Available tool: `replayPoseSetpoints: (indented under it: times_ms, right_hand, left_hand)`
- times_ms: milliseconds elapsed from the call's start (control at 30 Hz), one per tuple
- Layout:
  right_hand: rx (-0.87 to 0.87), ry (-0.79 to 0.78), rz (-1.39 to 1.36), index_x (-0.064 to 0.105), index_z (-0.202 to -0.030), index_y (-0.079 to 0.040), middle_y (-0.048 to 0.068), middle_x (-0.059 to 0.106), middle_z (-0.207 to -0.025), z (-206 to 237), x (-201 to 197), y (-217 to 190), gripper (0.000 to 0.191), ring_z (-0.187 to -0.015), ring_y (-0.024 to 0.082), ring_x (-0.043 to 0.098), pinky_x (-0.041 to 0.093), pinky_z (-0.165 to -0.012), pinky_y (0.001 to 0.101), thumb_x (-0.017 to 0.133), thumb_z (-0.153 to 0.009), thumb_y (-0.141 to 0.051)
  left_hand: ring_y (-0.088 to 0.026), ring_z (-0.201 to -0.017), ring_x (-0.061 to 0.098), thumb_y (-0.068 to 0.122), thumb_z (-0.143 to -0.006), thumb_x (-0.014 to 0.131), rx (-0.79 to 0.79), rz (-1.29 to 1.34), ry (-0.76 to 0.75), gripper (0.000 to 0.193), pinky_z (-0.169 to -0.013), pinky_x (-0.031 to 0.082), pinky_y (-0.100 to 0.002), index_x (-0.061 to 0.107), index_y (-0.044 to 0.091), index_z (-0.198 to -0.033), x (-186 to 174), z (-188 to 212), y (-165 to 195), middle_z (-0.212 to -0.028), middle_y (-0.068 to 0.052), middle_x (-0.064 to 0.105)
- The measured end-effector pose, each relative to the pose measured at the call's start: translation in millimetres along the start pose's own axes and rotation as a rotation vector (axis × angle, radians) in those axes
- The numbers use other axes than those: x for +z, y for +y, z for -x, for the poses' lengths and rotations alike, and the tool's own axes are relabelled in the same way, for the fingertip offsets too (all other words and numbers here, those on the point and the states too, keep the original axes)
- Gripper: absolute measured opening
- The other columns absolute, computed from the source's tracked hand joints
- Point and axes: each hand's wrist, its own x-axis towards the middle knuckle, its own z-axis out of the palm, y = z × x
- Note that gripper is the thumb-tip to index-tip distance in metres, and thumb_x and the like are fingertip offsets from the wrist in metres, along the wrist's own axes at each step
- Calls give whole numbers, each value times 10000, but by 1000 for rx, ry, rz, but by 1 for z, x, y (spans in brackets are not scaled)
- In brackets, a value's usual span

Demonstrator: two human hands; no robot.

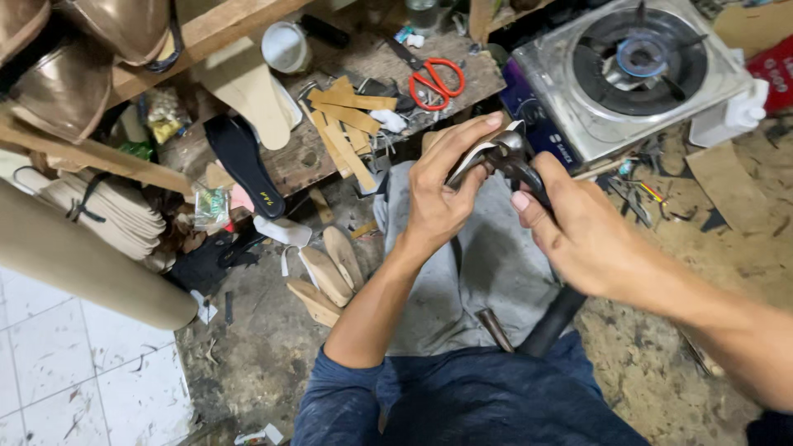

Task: The person uses a curved metal tool to press and smooth the edges of a shoe sole, then cuts a black insole with scissors and inserts it into the shoe. The person continues to press the sole edges with the tool to secure the fit.

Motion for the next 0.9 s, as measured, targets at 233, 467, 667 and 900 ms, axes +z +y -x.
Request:
replayPoseSetpoints:
  times_ms: [233, 467, 667, 900]
  right_hand:
    - [-71, 137, -119, 421, -1067, 0, 249, 621, -764, -21, 25, 10, 213, -659, 430, 622, 476, -598, 500, 528, -1032, -181]
    - [-265, -368, 479, 455, -1110, -34, 119, 657, -801, -45, -64, 50, 257, -730, 298, 678, 542, -622, 405, 548, -952, -213]
    - [-239, -850, -908, 567, -1106, 55, 119, 656, -719, -16, -26, 66, 368, -518, 209, 652, 563, -461, 353, 545, -1067, -310]
    - [-969, -1587, -1619, 543, -870, -31, 104, 540, -725, 42, 101, 74, 372, -604, 329, 545, 410, -579, 445, 681, -976, -360]
  left_hand:
    - [-250, -1267, 661, -137, -852, 682, 27, -22, 17, 545, -1116, 503, -314, 644, 94, -1344, -4, -14, -16, -1331, -81, 681]
    - [-209, -1284, 651, -104, -928, 704, -11, 51, -1, 469, -1145, 497, -296, 643, 79, -1355, -1, -18, -23, -1354, -76, 676]
    - [-149, -1281, 624, -89, -936, 709, -174, 259, 66, 444, -1153, 469, -295, 630, 14, -1361, -18, -26, -50, -1359, -67, 676]
    - [-109, -1191, 633, -107, -951, 703, -219, 325, 97, 430, -1054, 520, -260, 642, 11, -1360, -24, -33, -69, -1285, -50, 696]
